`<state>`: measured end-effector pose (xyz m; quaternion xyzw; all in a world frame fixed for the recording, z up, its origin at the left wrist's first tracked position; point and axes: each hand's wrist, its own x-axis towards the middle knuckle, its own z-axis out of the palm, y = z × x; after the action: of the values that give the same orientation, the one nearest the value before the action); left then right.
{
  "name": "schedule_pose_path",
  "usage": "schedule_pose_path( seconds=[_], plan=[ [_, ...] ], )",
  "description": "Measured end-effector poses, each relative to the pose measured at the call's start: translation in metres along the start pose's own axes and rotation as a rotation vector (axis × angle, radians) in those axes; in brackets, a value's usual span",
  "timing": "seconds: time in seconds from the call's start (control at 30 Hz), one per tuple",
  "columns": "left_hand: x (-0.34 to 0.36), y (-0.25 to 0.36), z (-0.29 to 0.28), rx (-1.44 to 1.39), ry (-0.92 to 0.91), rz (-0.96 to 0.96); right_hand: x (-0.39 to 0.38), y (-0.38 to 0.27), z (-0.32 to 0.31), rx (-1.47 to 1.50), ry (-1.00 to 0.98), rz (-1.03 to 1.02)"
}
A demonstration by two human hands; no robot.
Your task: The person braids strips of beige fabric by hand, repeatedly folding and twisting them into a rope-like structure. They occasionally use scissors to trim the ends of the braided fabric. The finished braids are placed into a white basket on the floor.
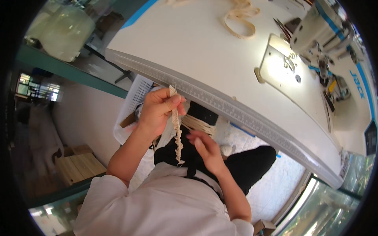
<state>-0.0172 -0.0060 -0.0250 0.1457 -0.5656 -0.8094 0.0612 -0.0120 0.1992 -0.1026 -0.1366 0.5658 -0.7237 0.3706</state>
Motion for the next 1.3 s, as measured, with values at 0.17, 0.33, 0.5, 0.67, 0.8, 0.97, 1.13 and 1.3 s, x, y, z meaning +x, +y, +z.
schedule_pose_path(
  seconds=[0.17, 0.33, 0.5, 0.67, 0.8, 0.97, 1.13, 1.3],
  plan=[
    [0.004, 0.023, 0.01, -0.064, 0.2, 0.172, -0.047, -0.009, -0.003, -0.571, 0.044, -0.177],
    [0.005, 0.034, 0.02, -0.104, 0.24, 0.182, -0.043, -0.007, 0.007, -0.777, 0.153, -0.468],
    [0.002, 0.038, 0.022, -0.141, 0.24, 0.216, -0.041, -0.02, 0.011, -0.843, 0.168, -0.555],
    [-0.003, 0.039, 0.025, -0.114, 0.168, 0.203, -0.042, -0.015, 0.009, -0.803, 0.117, -0.508],
    [-0.006, 0.044, 0.026, -0.094, 0.098, 0.186, -0.052, -0.011, 0.003, -0.591, 0.076, -0.323],
    [-0.011, 0.046, 0.027, -0.06, 0.038, 0.191, -0.06, -0.015, -0.002, -0.469, 0.059, -0.197],
    [-0.014, 0.05, 0.029, -0.059, -0.001, 0.15, -0.065, -0.017, -0.01, -0.253, 0.001, -0.138],
    [-0.014, 0.052, 0.03, -0.093, -0.065, 0.123, -0.068, -0.01, -0.02, -0.006, -0.076, -0.066]
  ],
)
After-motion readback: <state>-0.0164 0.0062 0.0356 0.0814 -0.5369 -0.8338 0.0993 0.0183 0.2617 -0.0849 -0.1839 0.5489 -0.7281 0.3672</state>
